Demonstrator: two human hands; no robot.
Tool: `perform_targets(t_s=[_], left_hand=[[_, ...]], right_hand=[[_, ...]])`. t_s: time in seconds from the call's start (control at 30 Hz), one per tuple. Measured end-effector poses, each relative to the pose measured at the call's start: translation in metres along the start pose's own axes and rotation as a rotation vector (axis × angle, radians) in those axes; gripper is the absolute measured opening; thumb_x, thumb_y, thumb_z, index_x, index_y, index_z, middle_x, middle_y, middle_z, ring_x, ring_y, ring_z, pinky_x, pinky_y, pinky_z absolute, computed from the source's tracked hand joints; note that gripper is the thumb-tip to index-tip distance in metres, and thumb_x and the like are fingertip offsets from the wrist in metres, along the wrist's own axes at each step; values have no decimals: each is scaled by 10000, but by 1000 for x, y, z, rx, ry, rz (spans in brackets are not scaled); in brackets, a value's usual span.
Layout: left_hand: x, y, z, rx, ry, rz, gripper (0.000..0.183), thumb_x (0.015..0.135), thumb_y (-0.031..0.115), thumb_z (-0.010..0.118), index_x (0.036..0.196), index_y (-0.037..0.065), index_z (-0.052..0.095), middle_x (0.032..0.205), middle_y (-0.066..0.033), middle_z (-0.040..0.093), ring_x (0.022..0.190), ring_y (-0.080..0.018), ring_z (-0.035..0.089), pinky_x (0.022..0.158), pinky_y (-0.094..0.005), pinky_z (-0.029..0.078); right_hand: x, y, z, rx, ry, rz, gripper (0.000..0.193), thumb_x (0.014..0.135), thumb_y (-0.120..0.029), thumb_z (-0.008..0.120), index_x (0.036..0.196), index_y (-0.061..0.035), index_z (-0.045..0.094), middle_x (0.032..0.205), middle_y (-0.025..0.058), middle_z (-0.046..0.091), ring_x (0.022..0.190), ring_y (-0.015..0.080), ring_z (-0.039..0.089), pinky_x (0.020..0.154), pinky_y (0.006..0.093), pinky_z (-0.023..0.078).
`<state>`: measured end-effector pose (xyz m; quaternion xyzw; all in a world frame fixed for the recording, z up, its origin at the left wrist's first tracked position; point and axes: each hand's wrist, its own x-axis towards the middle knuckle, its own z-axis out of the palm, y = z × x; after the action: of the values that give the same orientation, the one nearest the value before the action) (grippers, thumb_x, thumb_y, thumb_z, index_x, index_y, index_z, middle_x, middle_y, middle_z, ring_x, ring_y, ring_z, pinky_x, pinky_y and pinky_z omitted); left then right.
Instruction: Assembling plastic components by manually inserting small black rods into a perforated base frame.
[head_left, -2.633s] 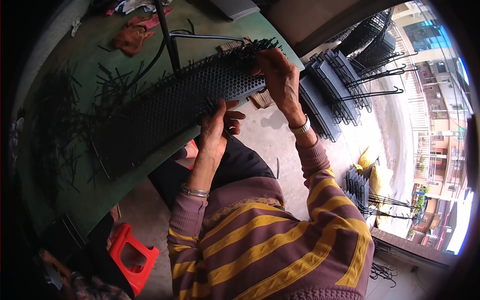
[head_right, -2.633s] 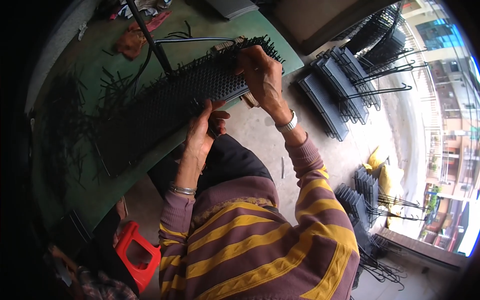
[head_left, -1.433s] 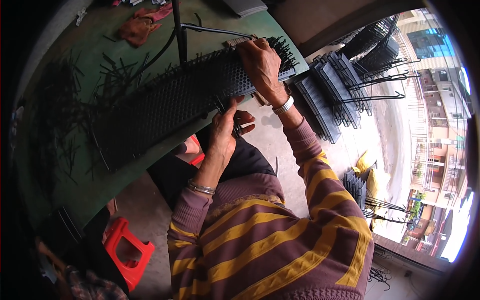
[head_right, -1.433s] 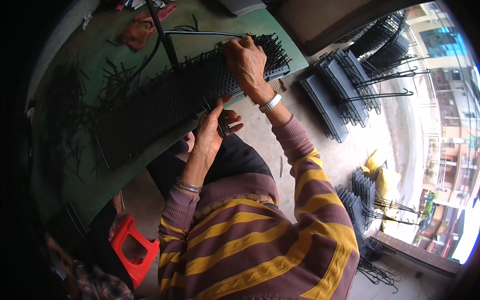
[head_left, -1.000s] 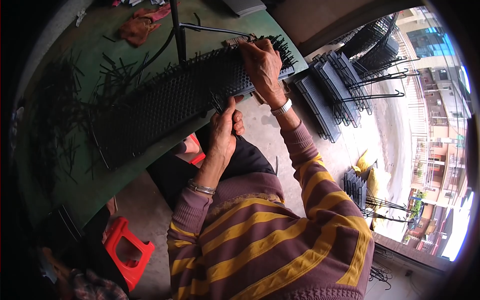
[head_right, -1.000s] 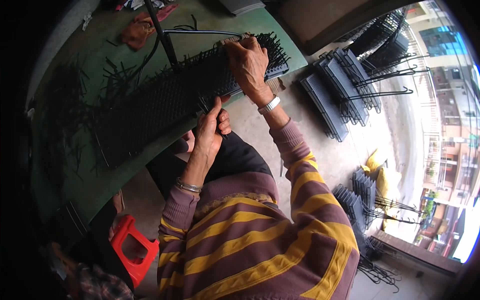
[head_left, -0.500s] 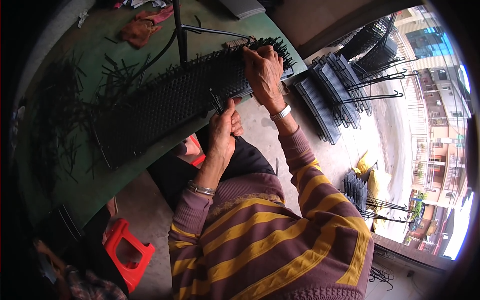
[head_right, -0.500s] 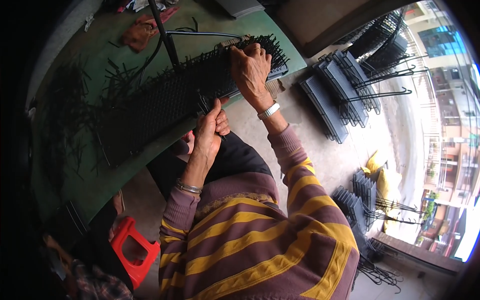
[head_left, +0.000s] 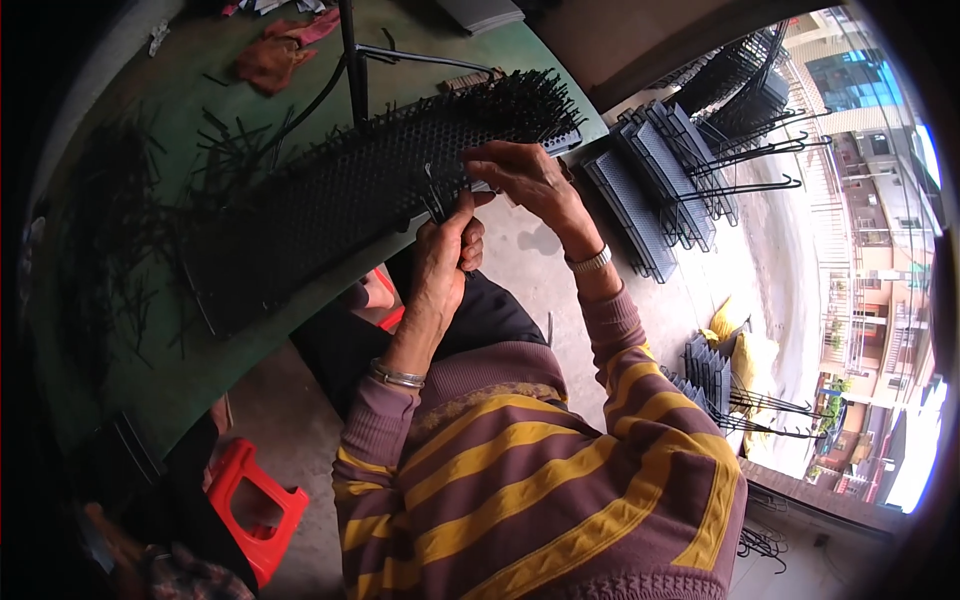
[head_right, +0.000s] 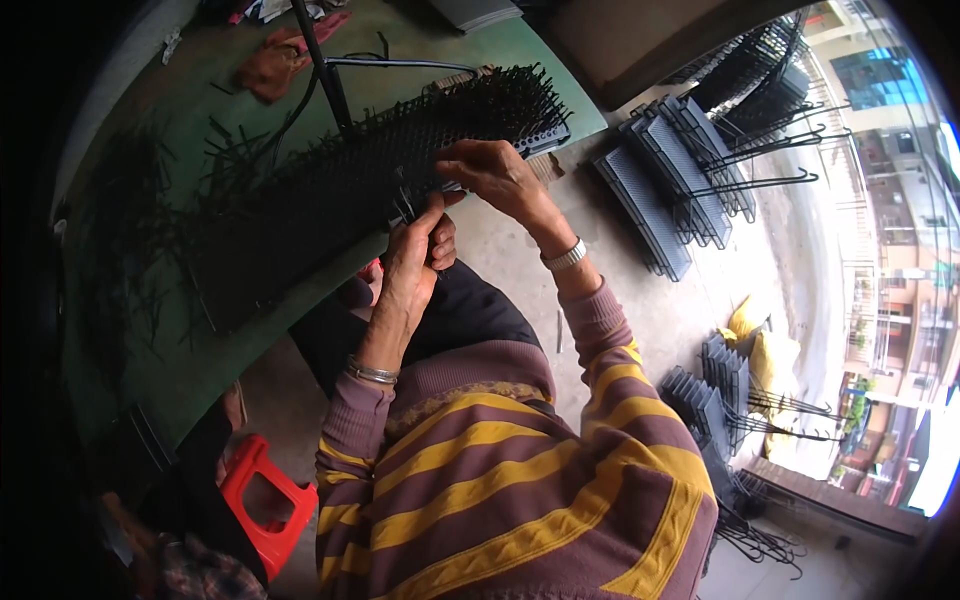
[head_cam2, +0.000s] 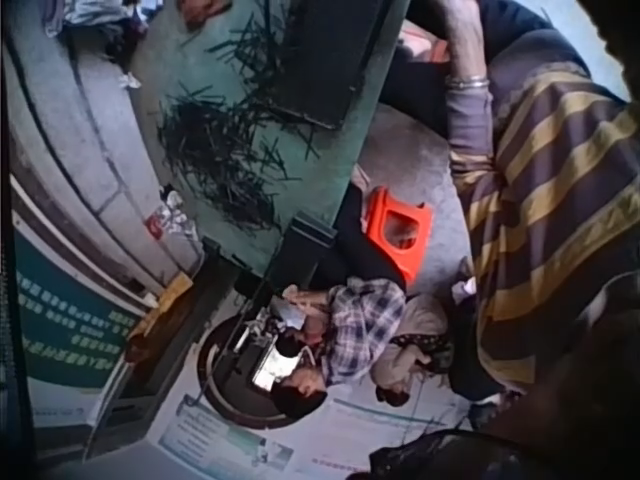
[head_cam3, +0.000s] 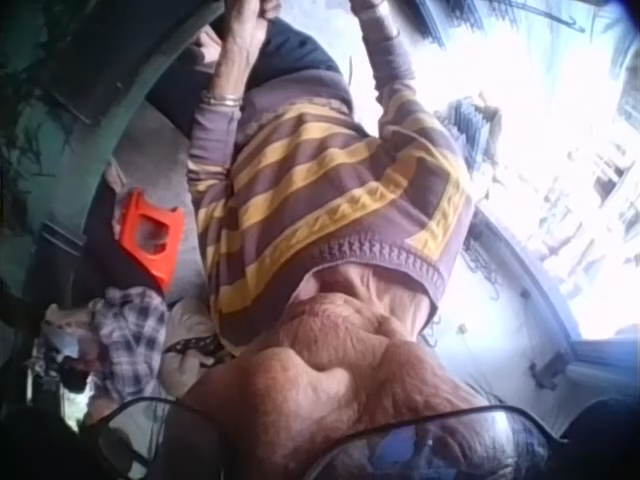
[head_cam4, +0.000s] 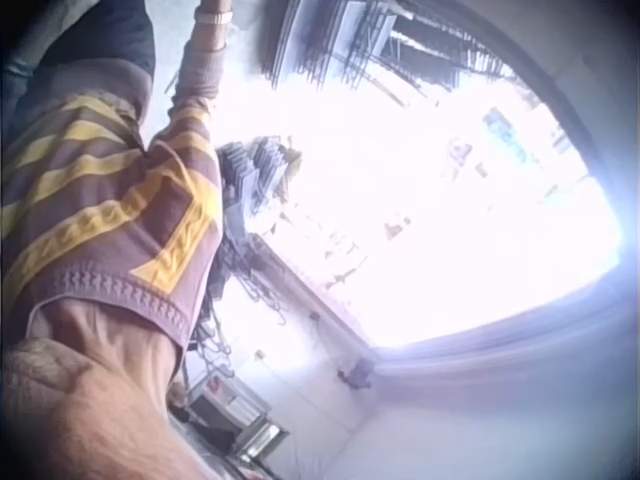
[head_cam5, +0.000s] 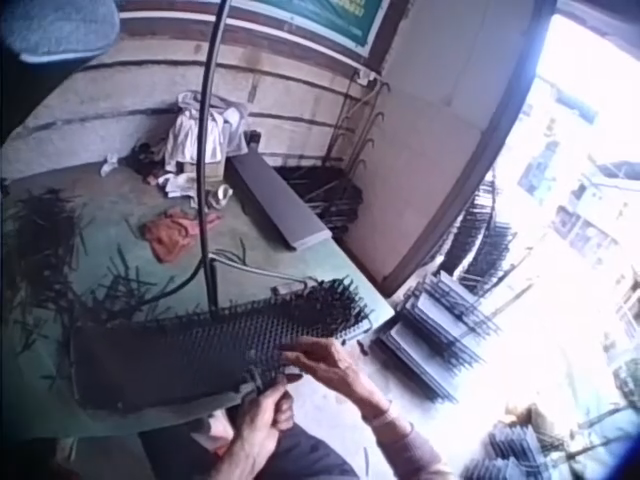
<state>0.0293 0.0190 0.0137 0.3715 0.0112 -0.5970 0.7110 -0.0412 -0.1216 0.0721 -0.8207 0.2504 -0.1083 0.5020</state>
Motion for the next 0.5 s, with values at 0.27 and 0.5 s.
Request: perform_targets(t_s=[0.27, 0.5], left_hand=[[0, 2, -4, 134, -39, -25, 384, 939, 395, 604, 1083, 47, 677, 635, 30, 523, 481, -26, 398, 415, -179, 239], [-2, 6, 4, 243, -4, 21, 447, 958, 472, 537, 1027, 48, 658, 614, 0, 568, 500, -47, 493, 398, -168, 255]], right_hand=[[-4, -1, -3, 267, -81, 87, 223, 894, -192, 665, 996, 5, 649, 852, 4, 621, 775, 76, 575, 676, 230, 471], [-3, 16, -8, 175, -143, 54, 251, 873, -310, 682, 918, -64, 667, 735, -51, 584, 689, 42, 500, 591, 214, 367]])
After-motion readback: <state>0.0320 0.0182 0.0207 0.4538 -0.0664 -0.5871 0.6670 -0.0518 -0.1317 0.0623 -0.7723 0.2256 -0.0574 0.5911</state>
